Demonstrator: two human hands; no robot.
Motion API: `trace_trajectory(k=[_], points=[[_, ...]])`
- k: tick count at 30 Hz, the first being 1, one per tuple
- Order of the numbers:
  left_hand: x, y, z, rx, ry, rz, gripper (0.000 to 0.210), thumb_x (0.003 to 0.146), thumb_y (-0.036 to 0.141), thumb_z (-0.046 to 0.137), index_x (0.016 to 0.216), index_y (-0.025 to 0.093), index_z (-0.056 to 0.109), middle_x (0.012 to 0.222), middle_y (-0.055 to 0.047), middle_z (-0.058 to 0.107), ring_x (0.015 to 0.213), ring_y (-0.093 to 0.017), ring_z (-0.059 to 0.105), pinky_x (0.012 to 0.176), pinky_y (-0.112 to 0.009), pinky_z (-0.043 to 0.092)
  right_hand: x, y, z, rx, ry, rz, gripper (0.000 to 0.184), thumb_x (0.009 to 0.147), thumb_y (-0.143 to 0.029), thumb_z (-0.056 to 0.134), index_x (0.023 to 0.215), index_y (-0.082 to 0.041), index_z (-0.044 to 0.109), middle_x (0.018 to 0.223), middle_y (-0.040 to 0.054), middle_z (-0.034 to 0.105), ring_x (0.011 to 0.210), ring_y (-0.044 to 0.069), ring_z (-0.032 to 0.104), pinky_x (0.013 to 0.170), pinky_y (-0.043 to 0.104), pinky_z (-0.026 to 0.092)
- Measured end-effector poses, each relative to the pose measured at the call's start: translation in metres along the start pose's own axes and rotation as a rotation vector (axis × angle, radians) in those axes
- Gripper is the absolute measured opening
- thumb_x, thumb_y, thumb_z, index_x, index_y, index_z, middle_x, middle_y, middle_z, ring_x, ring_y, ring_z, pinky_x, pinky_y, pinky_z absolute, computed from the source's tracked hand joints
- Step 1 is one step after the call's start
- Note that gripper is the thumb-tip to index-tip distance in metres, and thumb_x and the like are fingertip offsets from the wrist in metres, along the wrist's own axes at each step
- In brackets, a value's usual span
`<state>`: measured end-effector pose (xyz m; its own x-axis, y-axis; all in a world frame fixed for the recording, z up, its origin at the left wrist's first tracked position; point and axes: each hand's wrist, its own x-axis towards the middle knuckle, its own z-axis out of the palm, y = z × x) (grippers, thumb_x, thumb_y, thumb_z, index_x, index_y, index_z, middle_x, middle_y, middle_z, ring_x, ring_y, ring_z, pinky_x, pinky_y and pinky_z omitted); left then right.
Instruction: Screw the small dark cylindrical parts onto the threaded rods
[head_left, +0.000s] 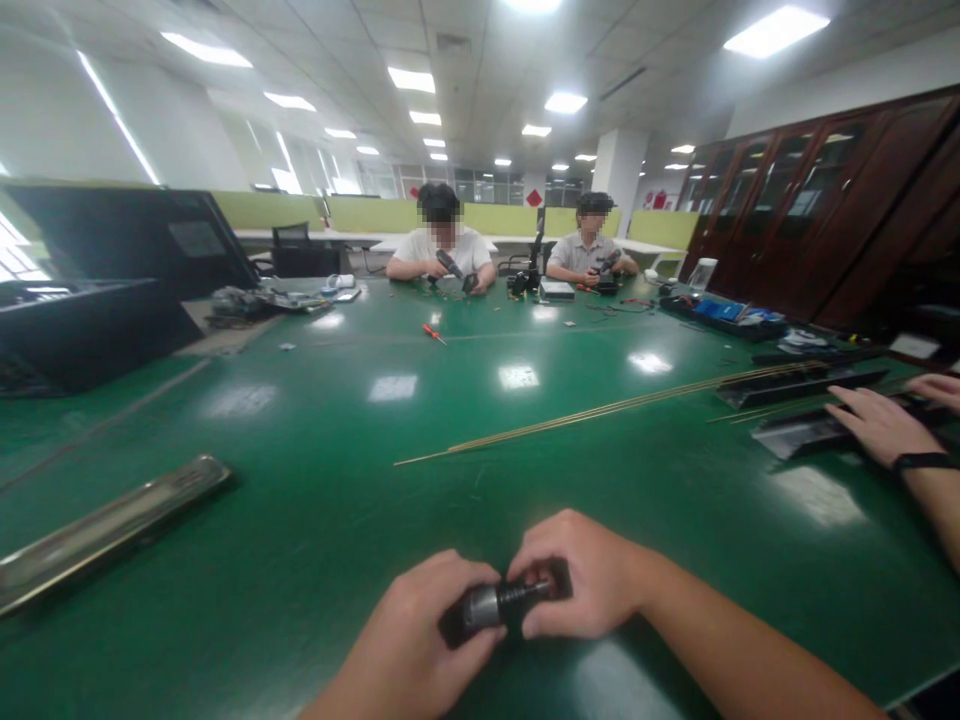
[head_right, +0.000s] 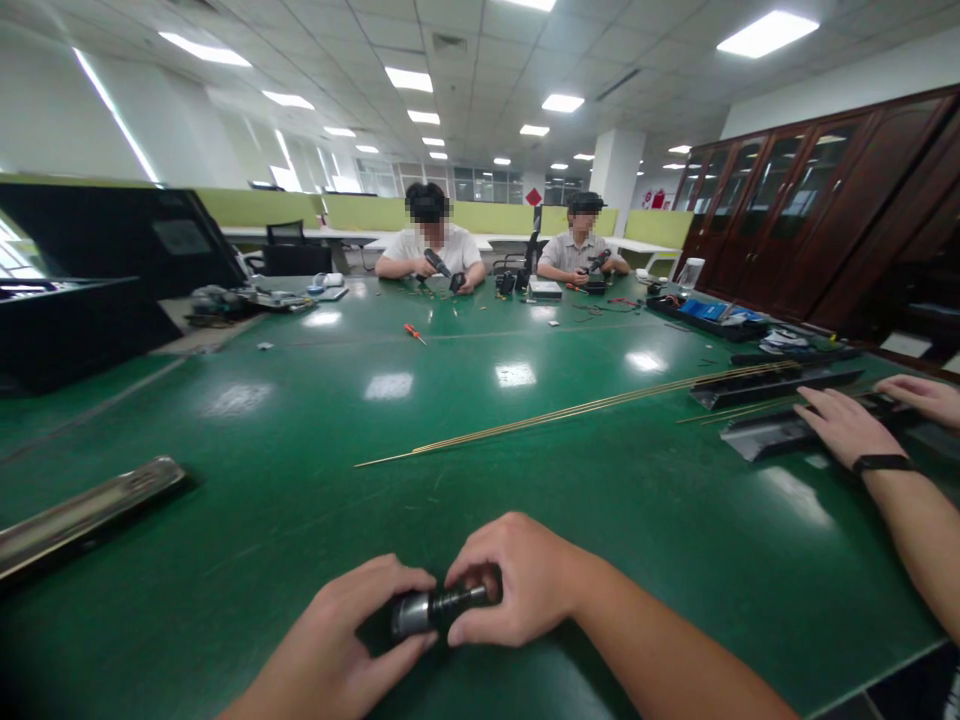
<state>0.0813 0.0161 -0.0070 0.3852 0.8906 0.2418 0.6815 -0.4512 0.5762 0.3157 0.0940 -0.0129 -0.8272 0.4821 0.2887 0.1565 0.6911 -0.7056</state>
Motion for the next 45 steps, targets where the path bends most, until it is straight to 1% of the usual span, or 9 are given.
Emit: trace_trajectory(k=[4, 10, 13, 18, 22, 27, 32, 36, 45], points=[[0.000, 0.003, 0.000, -0.010, 0.012, 0.028, 0.024, 0.081, 0.018, 0.069, 0.102, 0.030, 0.070, 0.087, 0.003, 0.070, 0.079, -0.013, 0.066, 0.069, -0.023, 0.048, 0.000, 0.001, 0.007, -0.100, -0.022, -0.035, 0.031, 0.078, -0.044, 0.074, 0.094, -0.017, 0.074, 0.073, 0.0018, 0.067, 0.066, 0.015, 0.059, 0.063, 0.025, 0.044], [0.002, 0.009, -0.001, 0.001, -0.005, 0.065, 0.022, 0.079, 0.017, 0.072, 0.098, 0.029, 0.071, 0.083, 0.004, 0.072, 0.077, -0.014, 0.066, 0.066, -0.023, 0.047, -0.002, 0.003, 0.014, -0.148, -0.041, -0.053, 0.024, 0.077, -0.039, 0.073, 0.089, -0.018, 0.072, 0.073, 0.0017, 0.068, 0.066, 0.016, 0.062, 0.065, 0.026, 0.046], [0.002, 0.008, 0.001, 0.032, 0.034, 0.092, 0.020, 0.078, 0.020, 0.076, 0.096, 0.029, 0.072, 0.082, 0.005, 0.074, 0.074, -0.014, 0.067, 0.065, -0.025, 0.047, -0.002, 0.001, 0.015, -0.185, -0.042, -0.050, 0.020, 0.077, -0.035, 0.072, 0.088, -0.018, 0.071, 0.074, 0.0018, 0.070, 0.068, 0.016, 0.064, 0.068, 0.027, 0.047], [0.000, 0.005, 0.003, 0.027, 0.121, 0.111, 0.025, 0.077, 0.022, 0.078, 0.100, 0.032, 0.073, 0.090, 0.007, 0.078, 0.079, -0.014, 0.072, 0.072, -0.024, 0.054, -0.002, -0.002, 0.014, -0.198, -0.011, -0.067, 0.019, 0.077, -0.029, 0.068, 0.092, -0.018, 0.072, 0.076, 0.0023, 0.071, 0.068, 0.017, 0.064, 0.070, 0.028, 0.047], [-0.002, 0.003, 0.003, 0.031, 0.126, 0.113, 0.026, 0.078, 0.022, 0.078, 0.102, 0.032, 0.072, 0.093, 0.008, 0.078, 0.081, -0.013, 0.074, 0.073, -0.022, 0.057, -0.001, -0.003, 0.012, -0.188, 0.010, -0.082, 0.016, 0.079, -0.029, 0.068, 0.089, -0.017, 0.073, 0.073, 0.0025, 0.070, 0.066, 0.016, 0.063, 0.068, 0.027, 0.046], [-0.001, -0.001, 0.002, 0.068, 0.126, 0.113, 0.027, 0.080, 0.024, 0.077, 0.106, 0.031, 0.072, 0.095, 0.006, 0.078, 0.083, -0.014, 0.075, 0.076, -0.023, 0.059, 0.000, -0.003, 0.009, -0.216, 0.016, -0.072, 0.018, 0.086, -0.031, 0.065, 0.090, -0.016, 0.075, 0.073, 0.0033, 0.071, 0.065, 0.016, 0.062, 0.066, 0.027, 0.046], [-0.001, -0.001, 0.002, 0.079, 0.154, 0.144, 0.027, 0.078, 0.024, 0.078, 0.103, 0.032, 0.072, 0.093, 0.007, 0.078, 0.080, -0.014, 0.075, 0.072, -0.023, 0.060, 0.000, -0.004, 0.009, -0.238, -0.004, -0.061, 0.018, 0.085, -0.030, 0.065, 0.091, -0.017, 0.075, 0.074, 0.0036, 0.071, 0.066, 0.016, 0.063, 0.065, 0.027, 0.045], [-0.001, 0.000, 0.001, 0.077, 0.161, 0.148, 0.030, 0.077, 0.021, 0.079, 0.104, 0.031, 0.071, 0.094, 0.008, 0.078, 0.082, -0.014, 0.075, 0.073, -0.022, 0.060, -0.001, -0.003, 0.009, -0.227, 0.014, -0.070, 0.018, 0.084, -0.030, 0.066, 0.091, -0.016, 0.075, 0.074, 0.0034, 0.071, 0.066, 0.016, 0.063, 0.065, 0.027, 0.044], [-0.001, -0.002, -0.004, 0.108, 0.211, 0.190, 0.032, 0.078, 0.021, 0.077, 0.107, 0.033, 0.070, 0.095, 0.008, 0.078, 0.081, -0.013, 0.074, 0.074, -0.023, 0.060, -0.001, -0.003, 0.010, -0.234, 0.032, -0.040, 0.017, 0.082, -0.032, 0.068, 0.088, -0.017, 0.074, 0.071, 0.0015, 0.068, 0.063, 0.015, 0.061, 0.064, 0.026, 0.044]])
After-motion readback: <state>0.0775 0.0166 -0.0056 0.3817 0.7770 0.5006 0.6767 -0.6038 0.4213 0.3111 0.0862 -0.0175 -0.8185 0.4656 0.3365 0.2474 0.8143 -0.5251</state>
